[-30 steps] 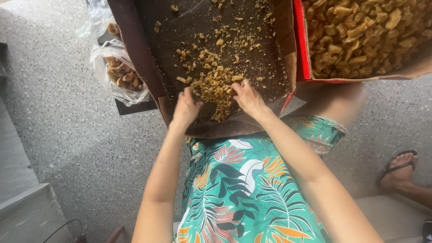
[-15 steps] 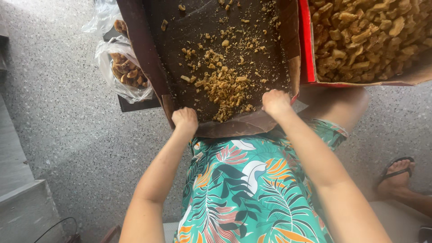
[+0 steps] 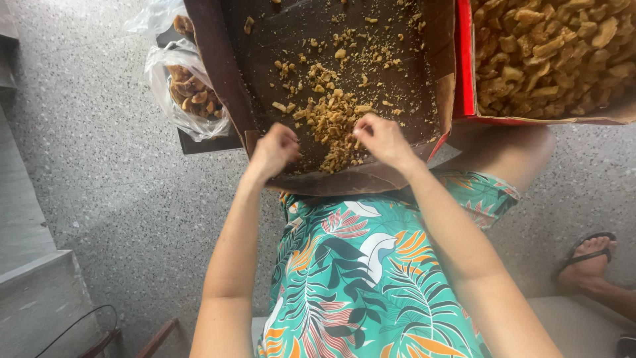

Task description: The person sits on the floor and sorts walnut pieces from a tray on their lap, separating larger pieces from smaller crumbs. They transfer the sorted pieces into a plastic bag and place it aside.

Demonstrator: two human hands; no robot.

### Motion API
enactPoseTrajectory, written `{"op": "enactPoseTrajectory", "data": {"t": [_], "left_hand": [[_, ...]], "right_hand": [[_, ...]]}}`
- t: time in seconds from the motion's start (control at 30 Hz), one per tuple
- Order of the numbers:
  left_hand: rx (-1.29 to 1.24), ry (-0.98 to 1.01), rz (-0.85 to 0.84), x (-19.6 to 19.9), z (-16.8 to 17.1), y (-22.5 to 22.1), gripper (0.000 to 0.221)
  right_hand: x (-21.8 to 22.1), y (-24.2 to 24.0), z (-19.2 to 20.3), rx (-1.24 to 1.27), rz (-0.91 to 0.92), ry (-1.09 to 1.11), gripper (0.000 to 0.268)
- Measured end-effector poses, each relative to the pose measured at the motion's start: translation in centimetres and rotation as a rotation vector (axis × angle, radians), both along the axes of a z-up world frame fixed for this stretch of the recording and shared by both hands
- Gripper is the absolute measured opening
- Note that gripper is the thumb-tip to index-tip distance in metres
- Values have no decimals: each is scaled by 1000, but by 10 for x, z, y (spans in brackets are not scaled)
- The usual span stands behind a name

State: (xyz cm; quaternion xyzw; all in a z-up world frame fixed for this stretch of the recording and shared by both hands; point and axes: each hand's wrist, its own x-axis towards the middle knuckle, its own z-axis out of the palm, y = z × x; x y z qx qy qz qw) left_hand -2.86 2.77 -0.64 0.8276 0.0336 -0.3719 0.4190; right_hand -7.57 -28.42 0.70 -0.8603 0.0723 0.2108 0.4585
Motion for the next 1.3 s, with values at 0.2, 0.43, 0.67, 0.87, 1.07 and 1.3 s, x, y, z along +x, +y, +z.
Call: {"op": "enactPoseTrajectory", "data": {"t": [0.2, 0.43, 0.67, 0.87, 1.07, 1.3], "left_hand": [[730, -417, -460, -3, 8, -7, 15], [990, -261, -775, -39, -59, -30, 24], [486, -636, -477, 5, -25, 15, 21], [1068, -312, -1127, -22, -14, -20, 28], [970, -370, -1055, -36, -40, -7, 25], [876, -359, -1072, -22, -33, -2, 22]], "right_hand": [[-12, -22, 2, -617, 350, 252, 29], [-29, 42, -23, -242, 476, -27, 33], [1, 5, -6, -136, 143, -147, 32], [9, -22, -5, -710, 240, 147, 103], [9, -23, -23, -670, 234, 287, 121], [8, -24, -28, -673, 246, 290, 122]]}}
